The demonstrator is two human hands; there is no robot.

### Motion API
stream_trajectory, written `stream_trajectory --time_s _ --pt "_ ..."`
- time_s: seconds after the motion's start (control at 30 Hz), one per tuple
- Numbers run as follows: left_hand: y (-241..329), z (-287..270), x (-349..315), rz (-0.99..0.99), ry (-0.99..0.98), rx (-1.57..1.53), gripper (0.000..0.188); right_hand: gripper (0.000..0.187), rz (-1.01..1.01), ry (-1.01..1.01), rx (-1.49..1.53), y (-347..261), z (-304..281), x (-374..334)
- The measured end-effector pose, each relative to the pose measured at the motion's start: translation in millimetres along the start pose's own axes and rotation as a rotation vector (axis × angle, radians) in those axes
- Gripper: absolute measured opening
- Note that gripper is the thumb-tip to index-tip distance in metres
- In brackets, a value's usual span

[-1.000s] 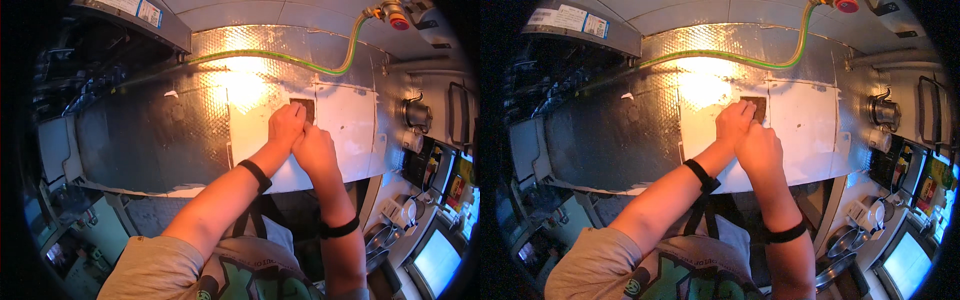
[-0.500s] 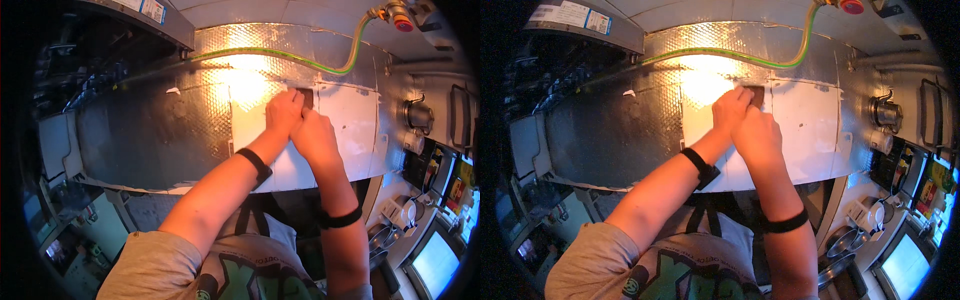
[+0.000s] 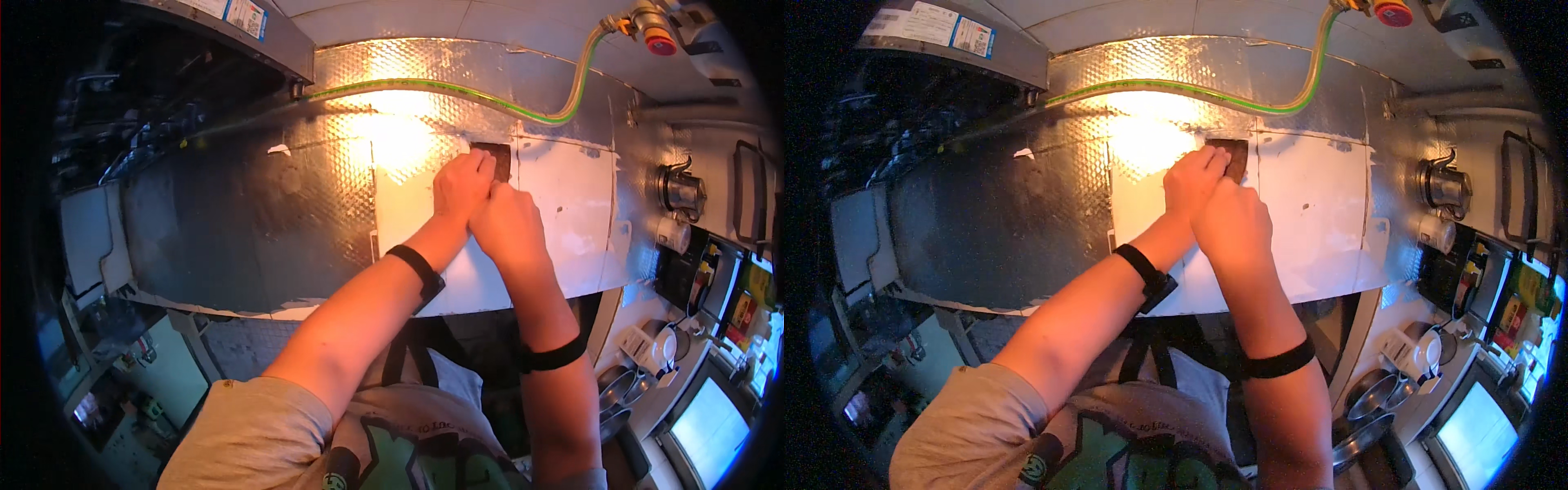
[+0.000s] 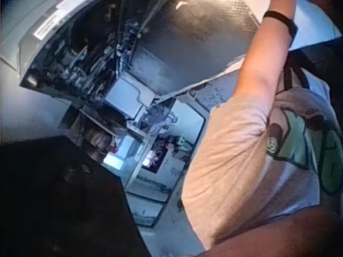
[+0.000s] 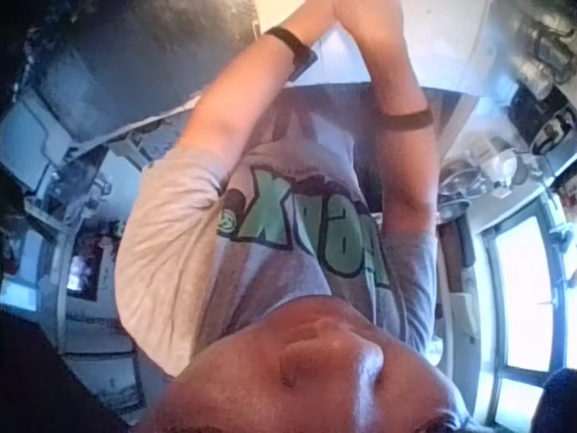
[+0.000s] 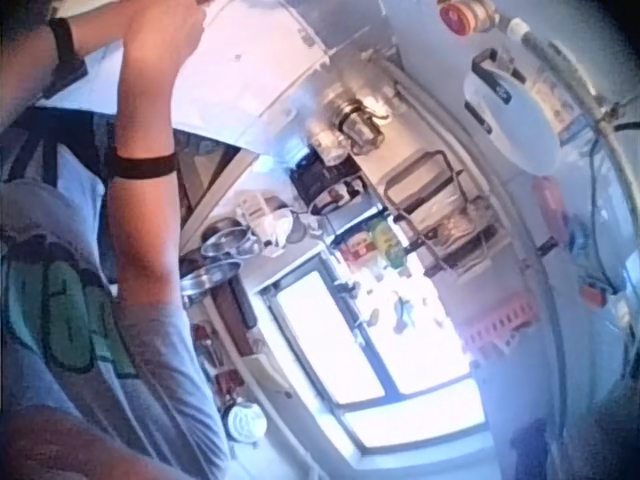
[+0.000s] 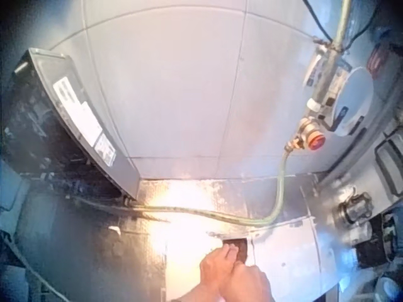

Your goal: Scrape white debris or adhesive from a metallic surface using a hand scraper.

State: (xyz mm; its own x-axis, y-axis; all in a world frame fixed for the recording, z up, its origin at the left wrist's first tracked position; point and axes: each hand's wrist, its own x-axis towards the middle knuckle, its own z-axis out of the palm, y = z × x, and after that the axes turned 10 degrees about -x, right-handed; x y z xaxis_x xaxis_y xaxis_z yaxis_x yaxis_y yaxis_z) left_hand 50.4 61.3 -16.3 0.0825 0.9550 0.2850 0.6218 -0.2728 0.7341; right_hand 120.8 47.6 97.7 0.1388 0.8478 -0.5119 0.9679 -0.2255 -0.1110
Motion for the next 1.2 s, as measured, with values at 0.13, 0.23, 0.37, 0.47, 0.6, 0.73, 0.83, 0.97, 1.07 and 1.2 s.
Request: stream_trajectory --time_s 0.13,0.23,0.37,0.47,0.6,0.73,0.83,0.97,1.07,1.2 --pt "-1.4 3.3 -7.1 0.059 0.051 0.012 0.021 0.032 0.006 0.005 0.029 -0.6 -1.6 -6.2" --pt "-1.5 2.7 -7.1 0.067 0.009 0.048 0.024 0.032 0.026 -0.027 0.001 -1.1 1.0 -2.4" --pt "7.7 -5.3 -1.6 0.031 0.010 0.010 0.020 0.032 0.030 0.004 0.034 0.3 -5.3 -8.3" --pt "-5.4 7.4 -10.2 0.064 0.029 -0.012 0.023 0.032 0.042 -0.001 0.054 0.7 2.4 -7.8" --pt "1.5 -5.2 1.5 0.020 -0.008 0.012 0.017 0.031 0.006 -0.021 0.018 -4.7 -2.0 0.7" --pt "1.3 -0.3 -5.7 0.023 -0.002 -0.018 0.016 0.031 0.013 -0.009 0.029 0.0 1.6 -7.2" --pt "1.5 -9.1 4.5 0.024 -0.026 0.017 0.022 0.031 -0.001 -0.004 0.039 -3.8 1.9 1.6" --pt "-2.0 -3.9 -6.6 0.010 0.004 -0.007 0.021 0.032 0.045 -0.023 0.039 -6.7 -7.4 -9.7" --pt "-8.2 -0.4 -4.2 0.029 -0.005 0.014 0.019 0.032 -0.002 -0.019 0.046 -3.4 2.4 -2.9" --pt "-0.9 -8.3 4.3 0.015 -0.001 0.027 0.018 0.032 0.016 0.004 0.056 -5.5 -2.6 -0.6"
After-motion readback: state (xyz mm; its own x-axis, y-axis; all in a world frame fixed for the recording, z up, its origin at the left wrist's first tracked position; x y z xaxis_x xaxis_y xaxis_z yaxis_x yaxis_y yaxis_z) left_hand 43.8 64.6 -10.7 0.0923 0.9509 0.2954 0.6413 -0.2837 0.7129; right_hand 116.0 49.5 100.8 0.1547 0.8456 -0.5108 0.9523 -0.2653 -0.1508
